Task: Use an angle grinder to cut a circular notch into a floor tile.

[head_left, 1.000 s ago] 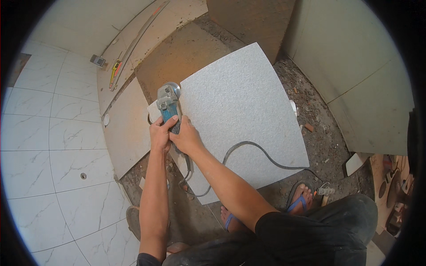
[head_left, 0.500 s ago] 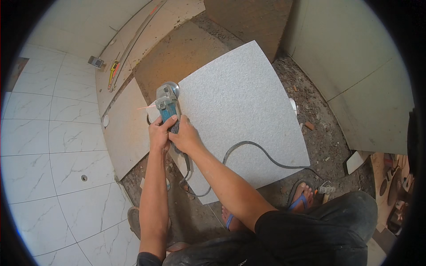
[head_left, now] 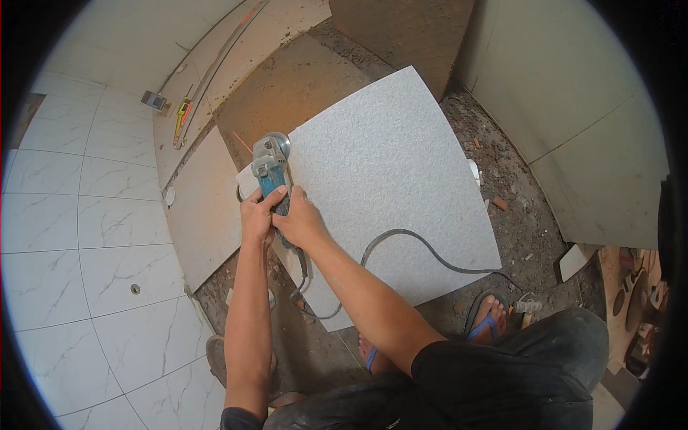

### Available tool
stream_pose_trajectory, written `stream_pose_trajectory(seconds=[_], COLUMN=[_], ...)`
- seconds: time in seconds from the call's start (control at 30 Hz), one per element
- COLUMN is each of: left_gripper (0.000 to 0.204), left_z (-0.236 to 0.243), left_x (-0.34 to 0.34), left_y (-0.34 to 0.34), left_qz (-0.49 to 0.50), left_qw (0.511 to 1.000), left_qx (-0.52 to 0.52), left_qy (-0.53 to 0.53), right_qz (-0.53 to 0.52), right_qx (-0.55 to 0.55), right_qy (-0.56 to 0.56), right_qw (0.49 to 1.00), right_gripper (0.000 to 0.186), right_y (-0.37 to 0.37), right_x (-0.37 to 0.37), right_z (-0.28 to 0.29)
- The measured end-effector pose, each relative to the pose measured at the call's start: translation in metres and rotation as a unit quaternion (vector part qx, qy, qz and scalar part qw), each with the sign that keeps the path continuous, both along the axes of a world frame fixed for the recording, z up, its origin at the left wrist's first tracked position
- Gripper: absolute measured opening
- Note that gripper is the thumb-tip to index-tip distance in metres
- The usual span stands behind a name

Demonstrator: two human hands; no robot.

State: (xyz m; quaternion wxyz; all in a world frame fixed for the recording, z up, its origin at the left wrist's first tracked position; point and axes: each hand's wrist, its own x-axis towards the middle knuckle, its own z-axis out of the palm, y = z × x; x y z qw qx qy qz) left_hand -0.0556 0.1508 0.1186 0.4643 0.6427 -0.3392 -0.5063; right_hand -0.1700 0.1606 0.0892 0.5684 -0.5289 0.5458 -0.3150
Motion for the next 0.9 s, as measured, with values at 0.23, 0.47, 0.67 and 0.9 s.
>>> stream_pose_trajectory(seconds=[0.23, 0.47, 0.67, 0.9], left_gripper=[0.026, 0.026, 0.028, 0.026], left_z=[0.004, 0.0, -0.006, -0.002], left_x=[-0.004, 0.004, 0.002, 0.002], left_y=[-0.003, -0.003, 0.005, 0.004], left_qz=[0.009, -0.002, 0.01, -0.004], left_qw=[1.0, 1.0, 0.999, 1.0], left_qx=[0.003, 0.007, -0.032, -0.013], left_qy=[-0.003, -0.014, 0.018, -0.012], right_qz=[-0.027, -0.023, -0.02, -0.023], right_qx=[-0.015, 0.006, -0.026, -0.01], right_qy=[-0.009, -0.013, -0.004, -0.008], right_qw=[0.999, 1.0, 0.999, 1.0], right_gripper=[0.052, 0.053, 0.057, 0.058], right_y=[0.0, 0.0, 0.004, 0.004], right_x=[0.002, 0.003, 0.006, 0.006], right_z=[-0.002, 0.005, 0.0, 0.0])
